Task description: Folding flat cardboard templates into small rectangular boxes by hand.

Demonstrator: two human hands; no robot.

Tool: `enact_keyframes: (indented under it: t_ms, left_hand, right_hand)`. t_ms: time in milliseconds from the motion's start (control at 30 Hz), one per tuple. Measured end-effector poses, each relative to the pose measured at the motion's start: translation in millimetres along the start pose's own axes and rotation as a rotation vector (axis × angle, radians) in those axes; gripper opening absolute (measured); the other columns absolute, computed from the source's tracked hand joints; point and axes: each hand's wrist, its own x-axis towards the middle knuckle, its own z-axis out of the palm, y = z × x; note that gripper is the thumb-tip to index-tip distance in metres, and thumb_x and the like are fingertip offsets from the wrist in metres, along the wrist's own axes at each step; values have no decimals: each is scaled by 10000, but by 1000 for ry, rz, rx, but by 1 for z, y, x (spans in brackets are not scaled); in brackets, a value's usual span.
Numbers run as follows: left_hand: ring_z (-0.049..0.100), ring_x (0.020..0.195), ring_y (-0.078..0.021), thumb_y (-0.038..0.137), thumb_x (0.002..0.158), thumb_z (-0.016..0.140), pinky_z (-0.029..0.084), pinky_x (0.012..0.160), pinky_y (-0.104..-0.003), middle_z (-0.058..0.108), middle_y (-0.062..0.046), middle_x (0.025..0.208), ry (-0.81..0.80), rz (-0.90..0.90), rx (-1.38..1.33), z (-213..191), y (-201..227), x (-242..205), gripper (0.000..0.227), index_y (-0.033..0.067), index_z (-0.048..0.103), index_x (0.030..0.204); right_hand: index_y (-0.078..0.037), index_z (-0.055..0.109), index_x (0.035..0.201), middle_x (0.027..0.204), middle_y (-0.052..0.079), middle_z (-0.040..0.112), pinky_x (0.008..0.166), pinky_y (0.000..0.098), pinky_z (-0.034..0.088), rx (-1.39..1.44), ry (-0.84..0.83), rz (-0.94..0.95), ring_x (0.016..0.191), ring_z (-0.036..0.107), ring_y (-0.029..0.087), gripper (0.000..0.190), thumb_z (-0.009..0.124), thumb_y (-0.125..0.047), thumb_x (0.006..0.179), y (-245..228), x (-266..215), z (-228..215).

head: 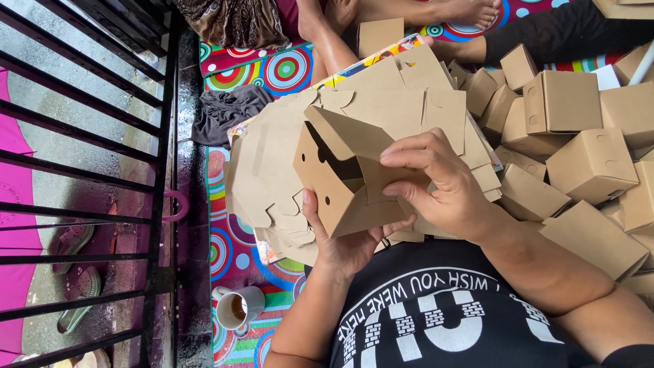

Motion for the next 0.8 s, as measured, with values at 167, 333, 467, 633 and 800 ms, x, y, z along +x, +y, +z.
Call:
enact_keyframes:
  t_ms: [167, 333, 467, 633, 800]
  left_hand:
    - [655, 1085, -454, 914, 794, 389, 559, 880, -680, 607, -189, 1272, 23, 15, 18, -26, -3, 4, 1064, 74, 518, 1433]
    - [644, 1093, -468, 933, 770, 349, 522, 923, -715, 593, -194, 1294, 38, 56, 75, -54, -10, 11, 1096, 95, 502, 1459]
    - [634, 1035, -409, 835, 856, 312, 527, 913, -644, 578, -204, 1251, 15, 279, 106, -52, -15, 9, 1009, 81, 433, 1514]
    - [557, 1201, -443, 592, 826, 482, 423, 1041, -720, 464, -282, 1451, -156, 450, 336, -141, -42, 25, 997, 6, 206, 1584]
    - [342, 1317, -456, 606, 550, 868, 328, 1076, -620, 172, -338, 1531, -215, 1130, 1399, -38, -10, 14, 1541, 68, -167, 1557]
  right_hand:
    - [-46, 714, 1243, 1109, 115, 674, 925, 417, 490, 69, -64, 30, 977, 550, 243, 442, 833, -127, 825, -3, -4, -3]
    - [-102, 747, 1209, 1161, 67, 602, 1008, 402, 438, 116, -173, 24, 1056, 488, 220, 397, 832, -166, 827, -4, -3, -8]
    - [-132, 737, 1073, 1289, 132, 574, 1004, 415, 466, 300, -298, 36, 1109, 535, 247, 270, 813, -259, 847, -8, -7, -6]
    - [-87, 665, 1114, 1439, 203, 477, 1177, 493, 332, 477, -175, 60, 1352, 430, 298, 530, 714, -551, 862, 11, -4, -13]
    - [-98, 281, 1525, 1682, 185, 109, 1216, 543, 239, 460, -245, 144, 1557, 168, 300, 1012, 633, -729, 816, 4, 11, -23]
